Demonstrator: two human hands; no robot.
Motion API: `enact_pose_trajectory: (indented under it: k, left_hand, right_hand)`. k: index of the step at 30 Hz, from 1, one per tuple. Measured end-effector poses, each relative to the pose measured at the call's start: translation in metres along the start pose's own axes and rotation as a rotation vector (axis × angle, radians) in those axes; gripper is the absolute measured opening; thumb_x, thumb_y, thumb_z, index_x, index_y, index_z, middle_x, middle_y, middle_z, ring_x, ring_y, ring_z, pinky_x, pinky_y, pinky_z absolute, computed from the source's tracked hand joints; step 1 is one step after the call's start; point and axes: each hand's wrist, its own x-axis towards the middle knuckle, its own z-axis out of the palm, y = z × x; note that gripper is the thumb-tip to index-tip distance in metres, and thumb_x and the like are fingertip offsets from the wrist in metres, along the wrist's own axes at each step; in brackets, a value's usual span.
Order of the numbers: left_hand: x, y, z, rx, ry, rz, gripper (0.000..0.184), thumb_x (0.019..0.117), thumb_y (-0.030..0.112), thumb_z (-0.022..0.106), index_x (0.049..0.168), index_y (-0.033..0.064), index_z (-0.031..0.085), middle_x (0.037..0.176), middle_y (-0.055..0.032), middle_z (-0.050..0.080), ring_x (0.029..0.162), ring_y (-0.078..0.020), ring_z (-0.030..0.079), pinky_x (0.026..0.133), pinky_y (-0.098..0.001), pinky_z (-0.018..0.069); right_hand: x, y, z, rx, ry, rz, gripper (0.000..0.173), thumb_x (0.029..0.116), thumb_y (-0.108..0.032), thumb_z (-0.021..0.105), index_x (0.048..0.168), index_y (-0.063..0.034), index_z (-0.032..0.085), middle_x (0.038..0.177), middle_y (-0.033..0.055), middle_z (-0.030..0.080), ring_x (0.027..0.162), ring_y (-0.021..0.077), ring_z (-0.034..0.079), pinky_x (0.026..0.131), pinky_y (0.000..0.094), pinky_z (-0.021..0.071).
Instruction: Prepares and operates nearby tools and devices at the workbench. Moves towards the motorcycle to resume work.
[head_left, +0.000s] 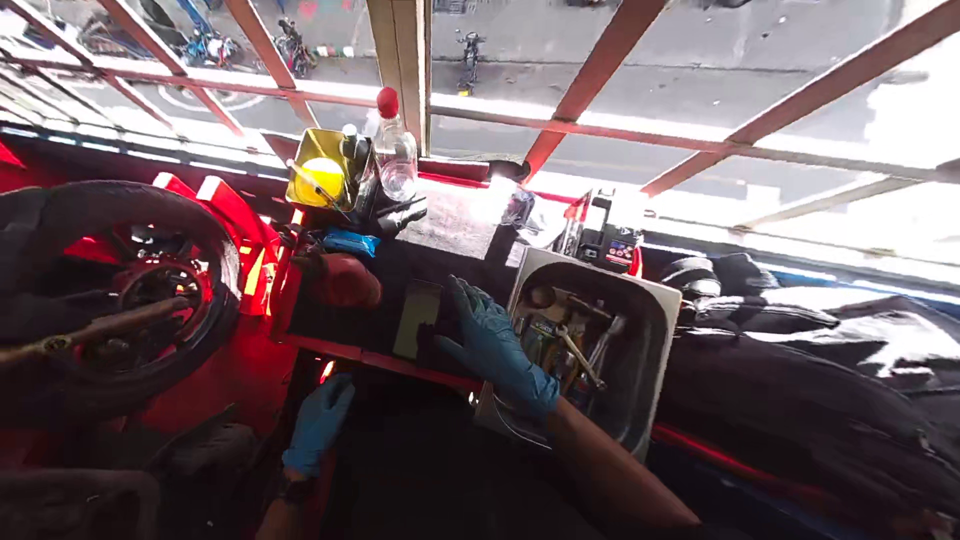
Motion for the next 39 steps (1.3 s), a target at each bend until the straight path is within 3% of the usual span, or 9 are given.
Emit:
enact_pose_trajectory:
  k: [5, 9, 14, 17, 20, 24, 26, 31, 39]
  left_hand:
    - [-0.027, -0.158, 0.006, 0.018, 0.126, -0.362, 0.044, 0.1054, 0.033, 0.058, 0.135, 0.0011, 0.065, 0.132, -0.0242, 0.066, 0.128, -0.0403, 0.061, 0.112, -0.0622, 0.0425]
    - [-0.059, -0.251, 0.034, -0.379, 0.165, -0.637, 0.042, 0.1073, 0.027, 0.057, 0.134, -0.0052, 0.061, 0.126, -0.0273, 0.067, 0.115, -0.0394, 0.067, 0.104, -0.0563, 0.0504]
    - [-0.077, -0.305, 0.061, -0.588, 0.124, -0.875, 0.044, 0.1106, 0.027, 0.049, 0.138, -0.0068, 0.056, 0.127, -0.0265, 0.066, 0.11, -0.0349, 0.067, 0.097, -0.0498, 0.0527]
    - [-0.08, -0.32, 0.06, -0.573, 0.069, -0.925, 0.042, 0.1111, 0.026, 0.048, 0.136, -0.0059, 0.058, 0.126, -0.0244, 0.067, 0.106, -0.0304, 0.068, 0.093, -0.0458, 0.0534]
    - [-0.071, -0.303, 0.043, -0.53, 0.017, -0.95, 0.043, 0.1115, 0.027, 0.045, 0.136, -0.006, 0.058, 0.128, -0.0223, 0.067, 0.107, -0.0279, 0.067, 0.092, -0.0445, 0.0523]
    - [-0.055, -0.337, 0.038, -0.571, 0.067, -0.876, 0.043, 0.1107, 0.029, 0.047, 0.132, -0.0058, 0.06, 0.122, -0.0226, 0.068, 0.099, -0.0274, 0.067, 0.087, -0.0443, 0.0535]
    - [-0.044, -0.339, 0.03, -0.597, 0.082, -0.846, 0.042, 0.1106, 0.028, 0.048, 0.134, -0.0058, 0.058, 0.122, -0.0234, 0.068, 0.1, -0.0282, 0.067, 0.089, -0.0445, 0.0533]
    - [-0.022, -0.319, 0.016, -0.621, 0.118, -0.789, 0.042, 0.1102, 0.026, 0.05, 0.137, -0.0056, 0.056, 0.126, -0.0246, 0.066, 0.104, -0.0291, 0.067, 0.09, -0.0444, 0.0529]
    - [-0.027, -0.335, 0.026, -0.627, 0.11, -0.786, 0.041, 0.1099, 0.027, 0.051, 0.135, -0.0041, 0.059, 0.122, -0.0218, 0.069, 0.101, -0.027, 0.068, 0.089, -0.0428, 0.0539]
  right_hand:
    - [0.055, -0.011, 0.057, -0.285, -0.152, 0.082, 0.125, 0.0741, -0.073, 0.074, 0.167, -0.0179, 0.01, 0.173, 0.0183, 0.008, 0.158, 0.0452, 0.008, 0.118, 0.0759, 0.014]
    - [0.064, -0.014, 0.063, -0.365, -0.17, 0.147, 0.125, 0.0747, -0.071, 0.075, 0.167, -0.0177, 0.009, 0.173, 0.0178, 0.008, 0.158, 0.0447, 0.006, 0.117, 0.0775, 0.0106]
    - [0.061, -0.016, 0.058, -0.373, -0.159, 0.225, 0.125, 0.0749, -0.078, 0.068, 0.167, -0.0163, 0.01, 0.173, 0.0164, 0.01, 0.158, 0.0426, 0.008, 0.119, 0.0749, 0.0104]
    - [0.053, -0.02, 0.044, -0.264, -0.097, 0.306, 0.122, 0.0784, -0.077, 0.065, 0.167, -0.0122, 0.01, 0.172, 0.0153, 0.015, 0.155, 0.0377, 0.026, 0.12, 0.064, 0.0254]
    - [0.042, -0.022, 0.033, -0.089, -0.072, 0.383, 0.105, 0.09, -0.048, 0.07, 0.166, -0.0094, 0.009, 0.169, 0.0169, 0.024, 0.132, 0.0368, 0.057, 0.104, 0.0554, 0.0485]
    - [0.038, -0.016, 0.036, -0.036, -0.164, 0.432, 0.097, 0.0942, -0.02, 0.067, 0.167, -0.0134, 0.003, 0.168, 0.0161, 0.028, 0.127, 0.0374, 0.061, 0.102, 0.0563, 0.0497]
    - [0.037, -0.012, 0.039, -0.036, -0.16, 0.426, 0.101, 0.092, -0.023, 0.07, 0.167, -0.0142, 0.004, 0.168, 0.0156, 0.029, 0.129, 0.0365, 0.06, 0.104, 0.0555, 0.0488]
    - [0.037, -0.021, 0.05, -0.088, -0.111, 0.422, 0.133, 0.0703, -0.068, 0.08, 0.167, -0.0136, 0.006, 0.17, 0.0145, 0.021, 0.131, 0.035, 0.057, 0.102, 0.054, 0.0504]
    - [0.041, -0.032, 0.074, -0.295, -0.141, 0.401, 0.132, 0.071, -0.066, 0.079, 0.167, -0.0149, 0.005, 0.171, 0.0189, 0.015, 0.132, 0.0435, 0.053, 0.106, 0.0596, 0.0427]
